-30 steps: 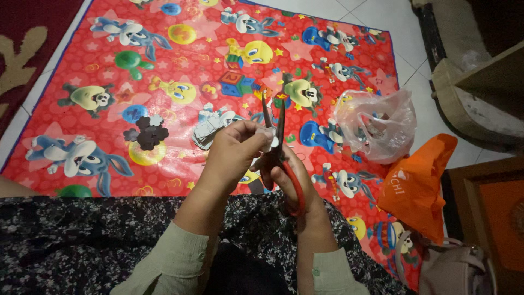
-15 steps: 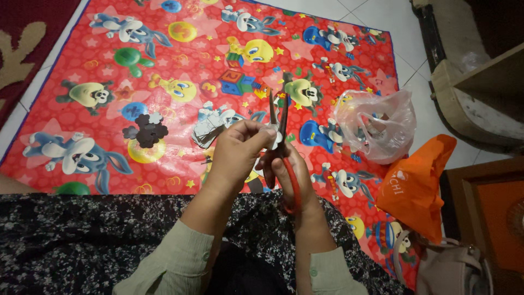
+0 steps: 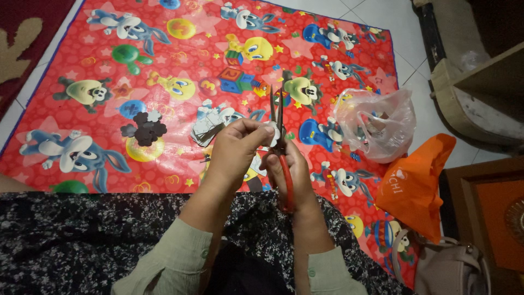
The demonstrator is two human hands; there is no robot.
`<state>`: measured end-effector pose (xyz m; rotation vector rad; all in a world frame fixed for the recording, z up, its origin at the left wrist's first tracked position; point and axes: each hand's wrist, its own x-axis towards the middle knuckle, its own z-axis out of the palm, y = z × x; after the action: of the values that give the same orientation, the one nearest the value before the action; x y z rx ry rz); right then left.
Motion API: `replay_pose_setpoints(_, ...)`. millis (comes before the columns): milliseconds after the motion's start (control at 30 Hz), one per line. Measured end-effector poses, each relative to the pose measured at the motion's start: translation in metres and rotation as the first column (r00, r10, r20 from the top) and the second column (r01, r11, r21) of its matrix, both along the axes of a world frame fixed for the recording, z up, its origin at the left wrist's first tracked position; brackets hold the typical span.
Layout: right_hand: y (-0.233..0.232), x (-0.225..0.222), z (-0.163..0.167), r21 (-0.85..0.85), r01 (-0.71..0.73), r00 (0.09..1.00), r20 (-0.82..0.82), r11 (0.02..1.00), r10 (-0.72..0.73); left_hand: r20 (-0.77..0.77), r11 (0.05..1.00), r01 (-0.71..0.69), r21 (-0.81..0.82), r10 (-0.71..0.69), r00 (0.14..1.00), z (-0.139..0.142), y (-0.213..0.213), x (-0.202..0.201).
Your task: The person sits on a colorful mat and uses red-handled scissors to cut out a cloud-shaped paper cutout. They rotate the paper and trim along the outline, placing finished pieces on the mat.
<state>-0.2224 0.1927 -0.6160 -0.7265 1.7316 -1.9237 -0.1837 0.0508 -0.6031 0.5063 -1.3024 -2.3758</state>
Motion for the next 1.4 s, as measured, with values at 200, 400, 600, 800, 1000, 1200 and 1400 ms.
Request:
replay_pose_setpoints(200, 0.004, -0.005, -0.003, 0.017, -0.083, 0.996, 0.017, 0.996, 0.083, 0.012, 0.997, 0.012, -0.077, -0.011, 1.0, 0.001, -0.012, 0.003)
replay_pose_setpoints(400, 0.004, -0.009, -0.009, 0.021, -0.115, 0.993, -0.001, 0.993, 0.115, 0.061, 0.999, 0.011, -0.044, -0.008, 0.998, 0.001, -0.015, 0.005)
replay_pose_setpoints(600, 0.008, -0.01, -0.007, 0.022, -0.137, 0.989, 0.054, 0.99, 0.135, 0.139, 0.998, 0.064, -0.027, -0.06, 0.988, 0.004, -0.023, 0.006)
replay_pose_setpoints(800, 0.012, -0.015, -0.008, 0.055, -0.189, 0.98, 0.076, 0.981, 0.184, 0.21, 0.992, 0.114, -0.06, -0.099, 0.973, 0.001, -0.031, 0.005)
replay_pose_setpoints(1000, 0.012, -0.019, -0.016, 0.106, -0.186, 0.979, 0.108, 0.977, 0.175, 0.258, 0.988, 0.137, -0.064, -0.117, 0.959, -0.006, -0.039, 0.001)
replay_pose_setpoints(1200, 0.012, -0.019, -0.013, 0.162, -0.197, 0.977, 0.112, 0.967, 0.18, 0.199, 0.987, 0.149, -0.058, -0.135, 0.971, -0.014, -0.047, 0.001)
replay_pose_setpoints(1400, 0.001, -0.016, -0.028, 0.208, -0.174, 0.984, 0.064, 0.963, 0.164, 0.085, 0.975, 0.041, -0.217, -0.023, 0.996, -0.024, -0.055, 0.006)
